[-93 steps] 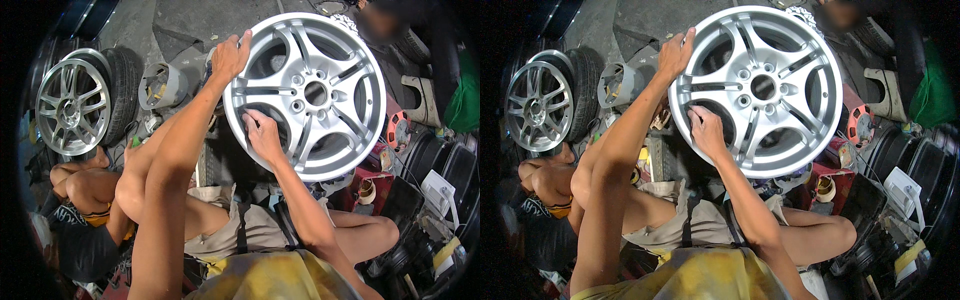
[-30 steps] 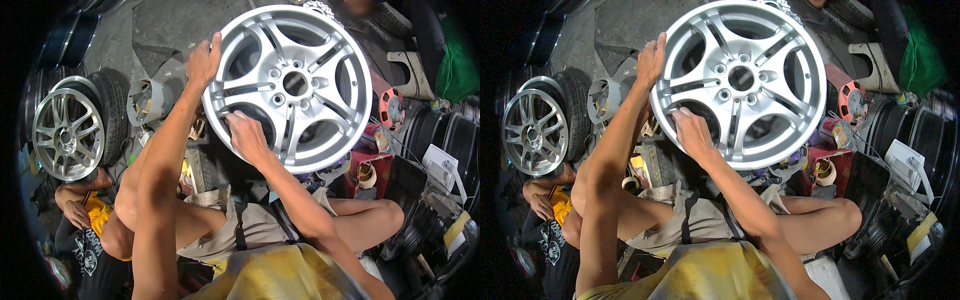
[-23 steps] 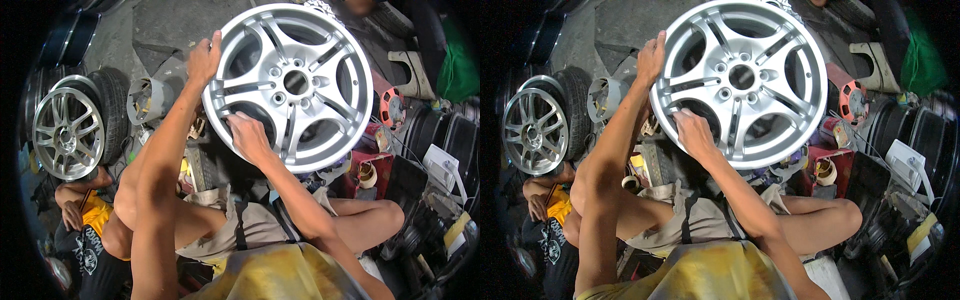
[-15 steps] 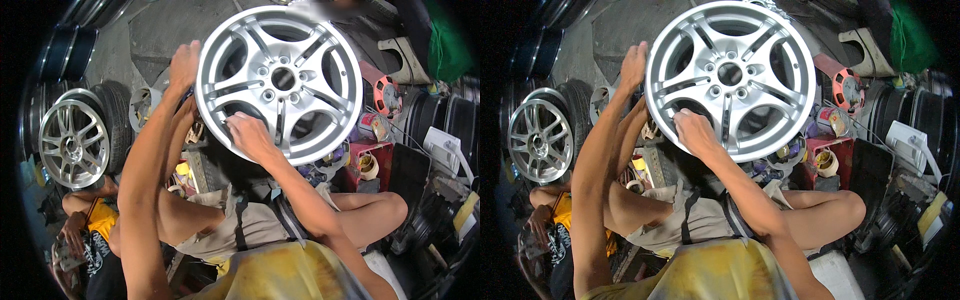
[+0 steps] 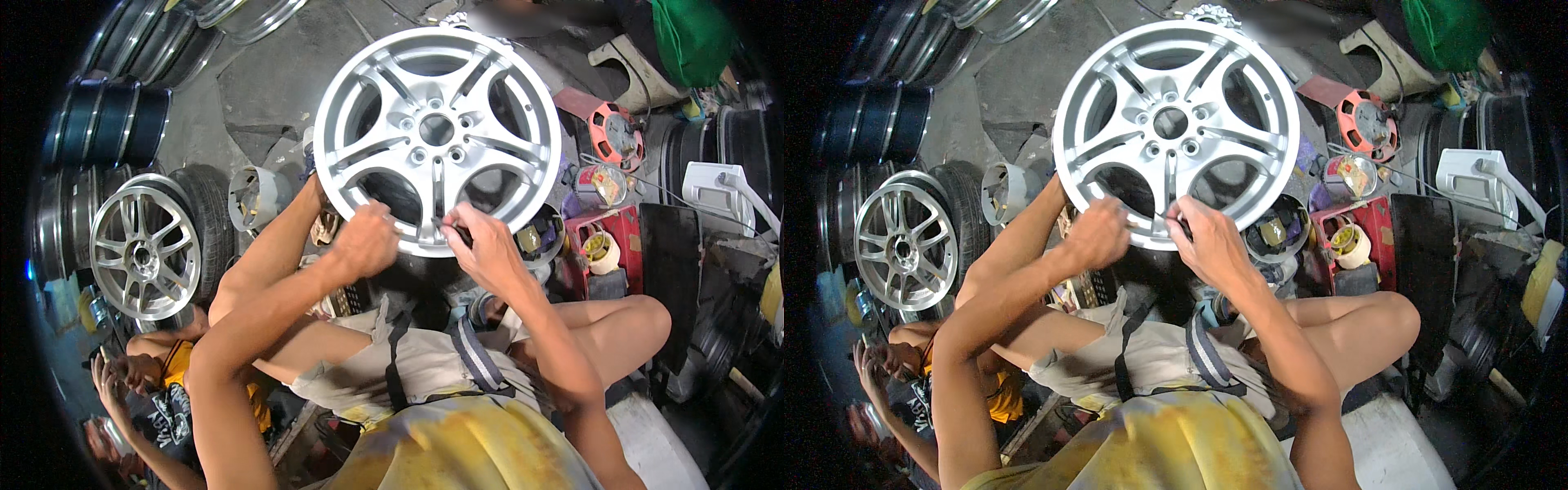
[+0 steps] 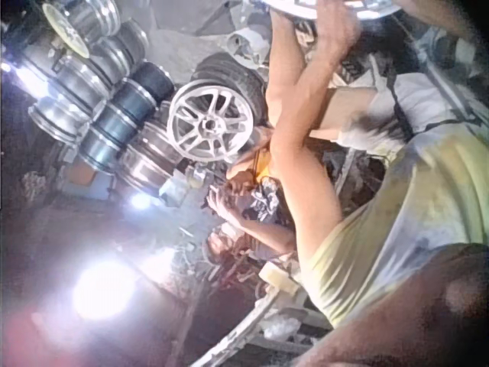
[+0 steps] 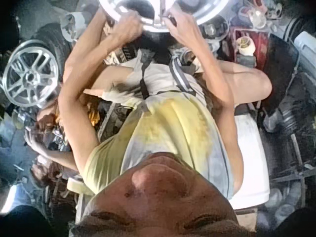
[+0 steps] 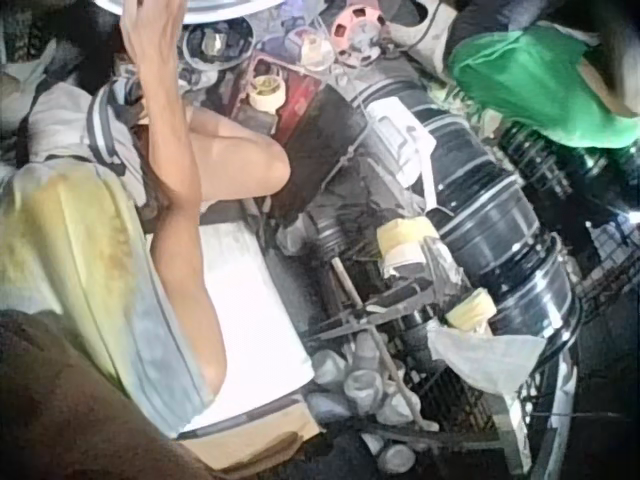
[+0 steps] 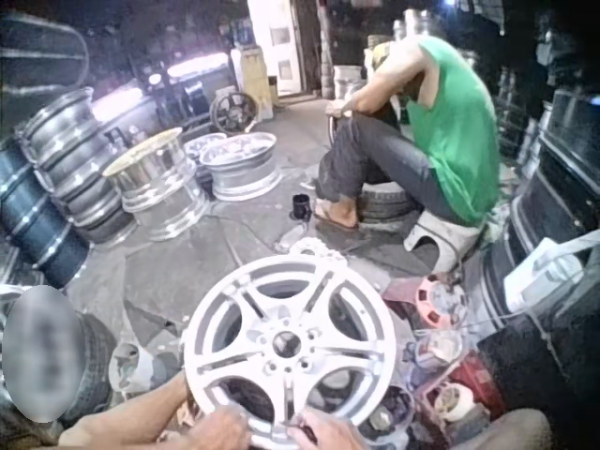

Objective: The person sits on the floor and scrubs a silver alloy car wheel with a cloth. They wipe the spokes and rim repeatedly, rotating the wheel to access different areas. Another person is visible in the background working on a separate wheel.

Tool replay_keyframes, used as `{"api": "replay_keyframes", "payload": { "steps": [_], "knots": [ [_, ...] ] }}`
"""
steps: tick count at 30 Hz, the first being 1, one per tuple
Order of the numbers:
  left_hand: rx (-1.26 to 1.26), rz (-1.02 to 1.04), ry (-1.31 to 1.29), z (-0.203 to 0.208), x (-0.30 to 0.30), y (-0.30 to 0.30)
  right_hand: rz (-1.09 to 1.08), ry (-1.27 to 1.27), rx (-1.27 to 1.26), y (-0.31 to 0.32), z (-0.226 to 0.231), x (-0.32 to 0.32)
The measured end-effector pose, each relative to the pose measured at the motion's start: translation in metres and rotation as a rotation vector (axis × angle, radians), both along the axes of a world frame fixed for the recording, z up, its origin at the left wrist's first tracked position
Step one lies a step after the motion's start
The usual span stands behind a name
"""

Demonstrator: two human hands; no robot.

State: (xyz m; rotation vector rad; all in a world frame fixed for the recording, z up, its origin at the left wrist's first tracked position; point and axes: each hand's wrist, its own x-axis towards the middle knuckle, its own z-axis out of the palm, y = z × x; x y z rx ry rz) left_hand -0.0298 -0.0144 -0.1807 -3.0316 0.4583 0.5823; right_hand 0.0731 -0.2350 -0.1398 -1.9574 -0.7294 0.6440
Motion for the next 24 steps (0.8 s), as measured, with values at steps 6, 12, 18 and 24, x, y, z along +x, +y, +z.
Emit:
{"api": "replay_keyframes", "payload": {
  "steps": [6,12,18,24],
  "knots": [
    [0.279,0.014,-0.086,-0.003,0.002,0.052,0.006,-0.029,0.029,-0.022,-0.007,-0.022],
    [0.234,0.005,-0.052,-0.015,-0.016,0.011,0.043,-0.076,0.005,-0.025,-0.005,-0.026],
    [0.338,0.052,-0.105,-0.004,0.000,0.052,0.063,-0.084,-0.005,-0.023,0.003,-0.036],
    [0.495,0.093,0.041,-0.017,0.009,0.018,0.090,-0.077,-0.063,-0.020,0.010,-0.042]
  ]
}}
